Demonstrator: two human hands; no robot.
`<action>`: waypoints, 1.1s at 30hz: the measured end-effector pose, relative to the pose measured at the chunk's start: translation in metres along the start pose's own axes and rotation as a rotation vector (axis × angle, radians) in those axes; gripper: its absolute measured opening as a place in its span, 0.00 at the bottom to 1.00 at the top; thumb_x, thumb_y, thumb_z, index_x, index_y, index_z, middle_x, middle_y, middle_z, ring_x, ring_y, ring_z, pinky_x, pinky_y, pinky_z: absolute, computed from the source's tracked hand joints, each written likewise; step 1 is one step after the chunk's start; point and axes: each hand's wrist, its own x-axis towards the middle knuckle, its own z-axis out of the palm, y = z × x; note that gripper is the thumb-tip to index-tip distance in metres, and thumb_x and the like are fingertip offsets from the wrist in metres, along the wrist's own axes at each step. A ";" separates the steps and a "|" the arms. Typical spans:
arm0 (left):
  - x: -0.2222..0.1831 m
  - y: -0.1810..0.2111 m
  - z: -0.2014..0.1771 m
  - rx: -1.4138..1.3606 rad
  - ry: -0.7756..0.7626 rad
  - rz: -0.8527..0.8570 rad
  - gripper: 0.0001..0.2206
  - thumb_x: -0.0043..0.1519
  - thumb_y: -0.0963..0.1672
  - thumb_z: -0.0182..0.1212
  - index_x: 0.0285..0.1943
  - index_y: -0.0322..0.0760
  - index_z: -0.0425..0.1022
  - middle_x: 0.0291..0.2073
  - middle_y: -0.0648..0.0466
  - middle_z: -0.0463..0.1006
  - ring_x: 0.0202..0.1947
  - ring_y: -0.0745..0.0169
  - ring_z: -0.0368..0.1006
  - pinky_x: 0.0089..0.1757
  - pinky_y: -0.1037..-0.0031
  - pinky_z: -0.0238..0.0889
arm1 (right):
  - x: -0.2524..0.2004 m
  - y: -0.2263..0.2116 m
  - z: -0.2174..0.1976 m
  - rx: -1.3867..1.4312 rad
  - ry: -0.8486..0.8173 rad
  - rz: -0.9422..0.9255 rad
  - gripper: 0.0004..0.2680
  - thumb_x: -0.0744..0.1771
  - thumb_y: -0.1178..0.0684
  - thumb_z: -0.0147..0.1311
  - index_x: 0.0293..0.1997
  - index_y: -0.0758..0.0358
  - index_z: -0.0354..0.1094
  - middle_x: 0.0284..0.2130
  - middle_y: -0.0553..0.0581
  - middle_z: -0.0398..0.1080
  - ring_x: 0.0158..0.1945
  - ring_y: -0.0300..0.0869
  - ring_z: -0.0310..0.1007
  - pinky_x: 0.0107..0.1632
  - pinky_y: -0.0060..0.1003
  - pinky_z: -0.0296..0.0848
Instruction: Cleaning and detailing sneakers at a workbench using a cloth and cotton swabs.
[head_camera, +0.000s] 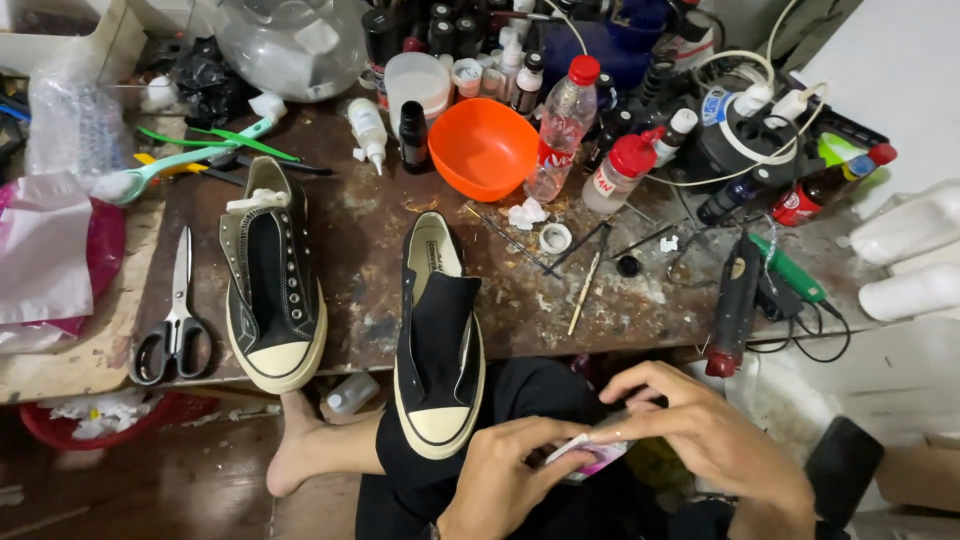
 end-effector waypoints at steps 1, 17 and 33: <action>-0.001 0.000 0.000 0.017 0.008 0.025 0.09 0.55 0.44 0.65 0.42 0.39 0.78 0.35 0.56 0.82 0.31 0.66 0.77 0.31 0.78 0.68 | 0.000 -0.001 -0.003 0.043 -0.050 0.065 0.19 0.64 0.66 0.38 0.48 0.45 0.76 0.43 0.56 0.66 0.47 0.44 0.69 0.48 0.38 0.70; 0.001 -0.003 0.003 0.042 0.049 -0.032 0.09 0.52 0.45 0.67 0.39 0.38 0.79 0.33 0.56 0.82 0.27 0.70 0.76 0.25 0.79 0.66 | 0.015 -0.002 0.003 -0.145 0.051 0.092 0.07 0.61 0.52 0.57 0.40 0.54 0.77 0.30 0.48 0.74 0.31 0.36 0.76 0.34 0.30 0.70; 0.001 -0.007 0.002 0.049 0.110 0.036 0.10 0.51 0.43 0.67 0.41 0.38 0.79 0.35 0.56 0.82 0.33 0.67 0.78 0.36 0.78 0.71 | 0.006 0.014 0.010 -0.306 -0.078 0.390 0.03 0.61 0.46 0.56 0.27 0.46 0.71 0.28 0.38 0.71 0.31 0.30 0.68 0.31 0.29 0.67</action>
